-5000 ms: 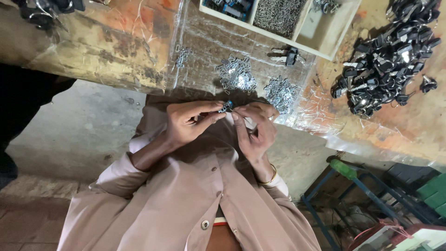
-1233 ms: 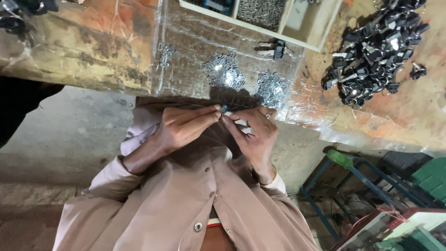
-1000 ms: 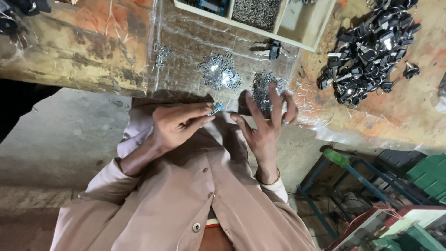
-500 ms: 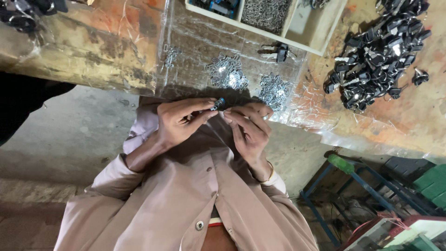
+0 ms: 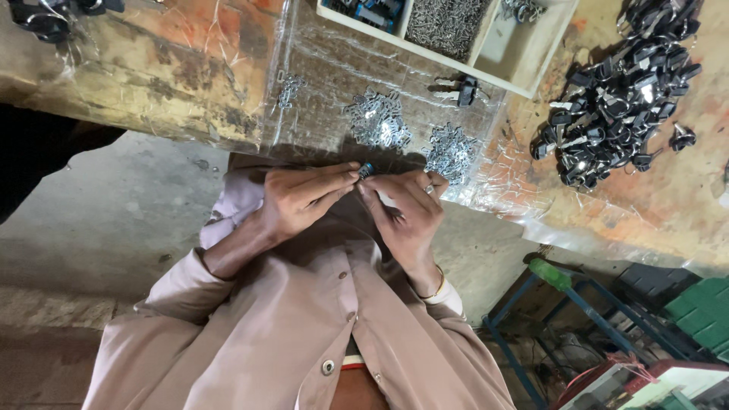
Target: The person sits at a workbench assembling padlock lock cylinders. They pick small metal pins and springs from a compartment tray, insert them by hand into a lock body held in their hands, and place finished assemblies with the pile of locks and keys on the bench.
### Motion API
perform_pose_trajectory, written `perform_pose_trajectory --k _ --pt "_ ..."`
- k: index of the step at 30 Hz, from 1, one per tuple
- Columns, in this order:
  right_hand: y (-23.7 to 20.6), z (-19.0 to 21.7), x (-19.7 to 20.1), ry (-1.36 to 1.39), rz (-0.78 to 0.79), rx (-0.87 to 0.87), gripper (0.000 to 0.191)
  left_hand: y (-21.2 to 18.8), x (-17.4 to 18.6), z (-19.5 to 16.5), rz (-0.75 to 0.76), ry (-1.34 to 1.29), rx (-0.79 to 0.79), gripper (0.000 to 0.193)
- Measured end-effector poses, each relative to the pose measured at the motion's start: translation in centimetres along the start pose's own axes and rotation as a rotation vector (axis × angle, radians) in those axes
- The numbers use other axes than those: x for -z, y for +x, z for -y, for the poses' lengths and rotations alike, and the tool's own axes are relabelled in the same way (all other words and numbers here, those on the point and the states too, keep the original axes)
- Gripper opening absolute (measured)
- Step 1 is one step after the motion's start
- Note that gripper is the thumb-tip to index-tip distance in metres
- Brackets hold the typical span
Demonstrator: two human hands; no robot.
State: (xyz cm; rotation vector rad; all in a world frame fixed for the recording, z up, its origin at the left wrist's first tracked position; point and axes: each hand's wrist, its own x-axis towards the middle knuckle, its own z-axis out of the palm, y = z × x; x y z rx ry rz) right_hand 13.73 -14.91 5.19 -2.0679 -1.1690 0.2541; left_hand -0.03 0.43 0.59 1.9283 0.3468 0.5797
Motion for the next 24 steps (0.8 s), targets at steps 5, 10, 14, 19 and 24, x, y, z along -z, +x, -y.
perform_pose_trajectory --k 5,10,14,19,24 --pt "-0.1 -1.2 1.0 -0.239 -0.022 -0.096 0.029 0.3 -0.1 -0.3 -0.041 -0.038 0.036 0.022" --pt "0.0 -0.8 0.7 -0.478 0.009 -0.051 0.037 0.2 -0.2 -0.3 -0.063 -0.145 0.108 0.024" --pt "0.2 -0.1 1.3 -0.381 0.046 -0.106 0.049 -0.3 -0.1 -0.1 -0.043 -0.312 0.249 0.025" --pt "0.3 -0.8 1.9 -0.487 0.086 -0.063 0.049 -0.6 -0.2 0.2 -0.055 -0.351 0.246 0.023" --pt "-1.2 -2.1 2.5 -0.358 0.024 0.169 0.022 -0.6 -0.3 0.2 -0.060 -0.353 0.244 0.024"
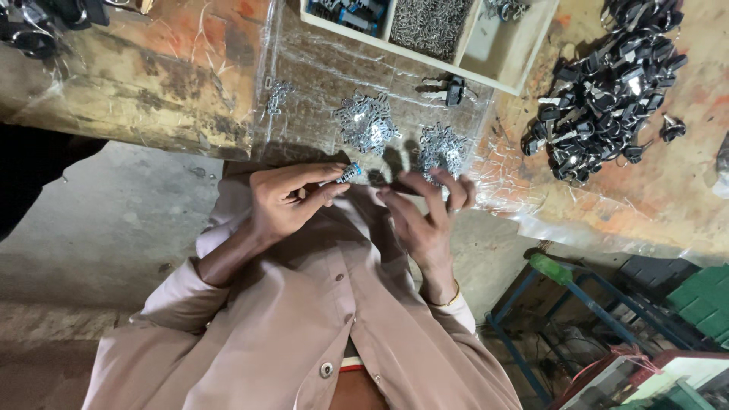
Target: The person sits at a workbench assembling padlock lock cylinders. They pick small metal pins and springs from a compartment tray, insert them by hand into a lock body held in their hands, and place finished assemblies with the pile of locks and keys on the bench.
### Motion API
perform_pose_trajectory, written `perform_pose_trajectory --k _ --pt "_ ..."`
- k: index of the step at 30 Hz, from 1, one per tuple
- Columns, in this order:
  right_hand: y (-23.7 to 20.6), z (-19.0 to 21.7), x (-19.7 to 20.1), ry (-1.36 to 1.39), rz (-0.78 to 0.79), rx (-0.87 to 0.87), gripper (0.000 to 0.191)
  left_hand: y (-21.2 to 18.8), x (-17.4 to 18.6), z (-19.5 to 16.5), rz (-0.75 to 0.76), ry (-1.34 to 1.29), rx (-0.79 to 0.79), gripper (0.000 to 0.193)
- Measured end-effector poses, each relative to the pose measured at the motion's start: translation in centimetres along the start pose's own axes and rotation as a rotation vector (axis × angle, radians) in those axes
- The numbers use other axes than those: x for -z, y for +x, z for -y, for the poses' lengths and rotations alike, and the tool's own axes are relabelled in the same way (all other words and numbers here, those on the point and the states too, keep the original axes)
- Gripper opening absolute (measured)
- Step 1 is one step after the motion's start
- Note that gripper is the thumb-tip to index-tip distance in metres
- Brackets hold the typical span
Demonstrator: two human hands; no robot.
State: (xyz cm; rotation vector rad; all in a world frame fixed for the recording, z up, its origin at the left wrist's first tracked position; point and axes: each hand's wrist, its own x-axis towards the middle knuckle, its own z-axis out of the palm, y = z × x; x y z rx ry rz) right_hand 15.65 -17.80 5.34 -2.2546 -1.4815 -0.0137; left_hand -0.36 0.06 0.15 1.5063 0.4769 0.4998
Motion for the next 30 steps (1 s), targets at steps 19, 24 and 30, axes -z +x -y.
perform_pose_trajectory --k 19,24,30 --pt "1.8 3.7 -2.9 0.651 -0.195 -0.301 0.046 0.6 -0.3 -0.2 -0.038 0.221 -0.149 0.028" --pt "1.6 3.8 -3.5 0.707 -0.167 -0.344 0.070 0.4 -0.3 0.0 -0.028 0.267 -0.171 0.026" --pt "2.9 3.3 -0.9 0.469 0.040 -0.256 0.061 0.5 -0.2 -0.3 0.007 0.352 -0.301 0.023"
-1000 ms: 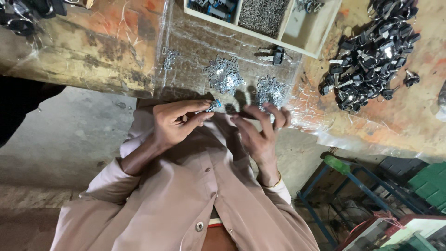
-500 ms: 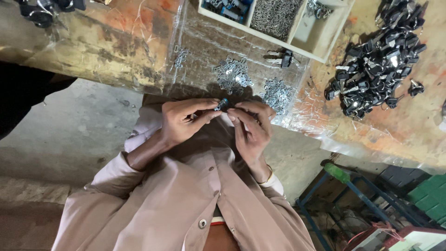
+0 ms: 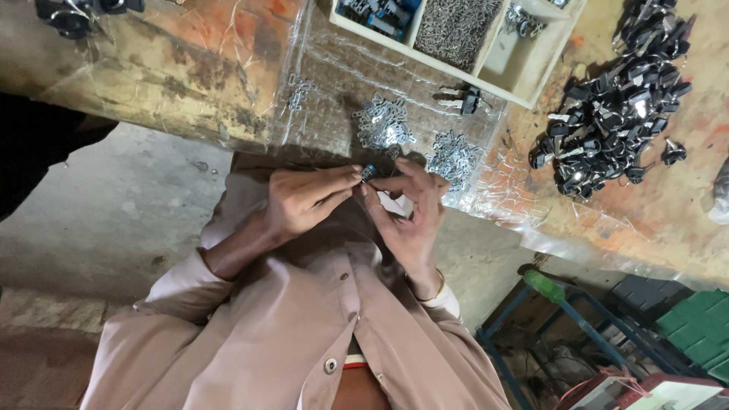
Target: The person sits at a workbench assembling padlock lock cylinders. They pick small metal pins and springs from a compartment tray, insert them by hand into a lock body held in their hands, and place finished assemblies with the pile of locks and keys on the bench.
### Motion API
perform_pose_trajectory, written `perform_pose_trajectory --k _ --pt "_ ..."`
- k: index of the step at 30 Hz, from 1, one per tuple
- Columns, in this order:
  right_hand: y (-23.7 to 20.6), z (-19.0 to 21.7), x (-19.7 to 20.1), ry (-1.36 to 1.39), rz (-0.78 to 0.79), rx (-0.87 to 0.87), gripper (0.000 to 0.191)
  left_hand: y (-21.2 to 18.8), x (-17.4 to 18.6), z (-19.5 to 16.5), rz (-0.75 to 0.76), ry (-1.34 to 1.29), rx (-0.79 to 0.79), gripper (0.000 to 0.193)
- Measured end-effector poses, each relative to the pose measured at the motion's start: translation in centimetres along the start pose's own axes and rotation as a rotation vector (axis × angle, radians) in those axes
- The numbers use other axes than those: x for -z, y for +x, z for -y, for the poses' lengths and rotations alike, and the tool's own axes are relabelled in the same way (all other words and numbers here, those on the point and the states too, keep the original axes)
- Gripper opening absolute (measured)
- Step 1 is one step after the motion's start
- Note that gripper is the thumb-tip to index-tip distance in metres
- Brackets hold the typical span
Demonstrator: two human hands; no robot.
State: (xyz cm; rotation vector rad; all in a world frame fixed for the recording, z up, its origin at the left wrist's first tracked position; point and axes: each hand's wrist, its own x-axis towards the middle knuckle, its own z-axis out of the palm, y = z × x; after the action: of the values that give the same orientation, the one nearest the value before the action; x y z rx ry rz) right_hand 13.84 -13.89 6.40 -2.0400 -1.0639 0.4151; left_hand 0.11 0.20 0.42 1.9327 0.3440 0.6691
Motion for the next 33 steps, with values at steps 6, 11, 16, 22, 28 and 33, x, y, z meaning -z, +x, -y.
perform_pose_trajectory --k 6,11,16,22,28,33 --pt "2.8 -0.4 2.5 -0.086 0.173 0.080 0.038 1.2 1.0 -0.4 0.044 -0.070 -0.144 0.022" --pt "5.2 -1.1 4.2 0.011 0.367 0.168 0.027 2.5 1.3 -0.7 0.122 -0.065 -0.278 0.032" --pt "8.5 -2.8 6.2 -0.765 -0.039 0.018 0.026 3.0 1.0 -1.0 0.004 -0.095 -0.209 0.034" --pt "7.6 -6.4 7.9 -0.269 -0.228 0.226 0.029 3.1 0.9 -1.0 -0.045 -0.107 -0.024 0.031" --pt "4.0 -7.2 6.9 1.326 -0.290 -0.053 0.016 2.8 0.7 -0.6 -0.047 -0.215 0.047 0.031" --pt "1.7 -4.6 3.3 0.776 0.021 -0.208 0.018 2.3 0.9 -0.2 -0.026 -0.226 0.067 0.032"
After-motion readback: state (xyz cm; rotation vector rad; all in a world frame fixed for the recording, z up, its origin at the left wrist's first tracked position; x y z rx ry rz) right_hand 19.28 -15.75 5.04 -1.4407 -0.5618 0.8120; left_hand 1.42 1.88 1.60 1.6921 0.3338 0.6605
